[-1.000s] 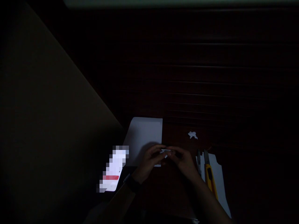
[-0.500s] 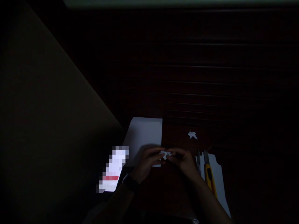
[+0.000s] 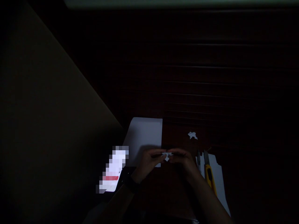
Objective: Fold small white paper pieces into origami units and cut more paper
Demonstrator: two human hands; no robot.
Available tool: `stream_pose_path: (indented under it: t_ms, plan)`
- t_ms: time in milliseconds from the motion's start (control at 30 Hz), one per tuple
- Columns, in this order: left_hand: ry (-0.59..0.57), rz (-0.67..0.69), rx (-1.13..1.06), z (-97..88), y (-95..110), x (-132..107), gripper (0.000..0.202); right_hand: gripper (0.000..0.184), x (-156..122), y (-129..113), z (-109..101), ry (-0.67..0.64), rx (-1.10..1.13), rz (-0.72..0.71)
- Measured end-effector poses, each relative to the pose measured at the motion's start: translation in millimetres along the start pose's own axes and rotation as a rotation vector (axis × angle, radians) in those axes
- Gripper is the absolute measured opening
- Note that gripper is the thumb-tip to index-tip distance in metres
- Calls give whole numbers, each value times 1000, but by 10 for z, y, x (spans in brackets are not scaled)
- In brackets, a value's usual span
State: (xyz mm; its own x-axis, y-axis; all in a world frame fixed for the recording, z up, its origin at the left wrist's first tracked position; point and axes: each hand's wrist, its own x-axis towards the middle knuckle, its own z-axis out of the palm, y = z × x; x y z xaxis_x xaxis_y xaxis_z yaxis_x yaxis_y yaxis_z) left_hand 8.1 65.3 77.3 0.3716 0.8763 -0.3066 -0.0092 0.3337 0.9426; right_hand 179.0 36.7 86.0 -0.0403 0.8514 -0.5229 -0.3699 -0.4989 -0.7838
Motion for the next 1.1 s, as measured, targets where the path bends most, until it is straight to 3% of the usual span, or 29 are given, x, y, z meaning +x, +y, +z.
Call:
stream_pose_path:
  t_ms: [200,533,800,967,1100]
  plan:
    - [32,59,119,-3,34,-7,24,21,6,12,-9,32,-17,-49]
    - [71,86,160,-15,-11,-17,18,22,41,48,-58,13,-259,-135]
    - [97,157,224,18,76,-40,21,18,32,22,-8,124,-396,-217]
    - [109,146,192,7,43,-35,20,28,30,38,0,96,-288,-158]
    - [109,145,183,2,27,-31,17,25,30,35,-23,34,-253,-125]
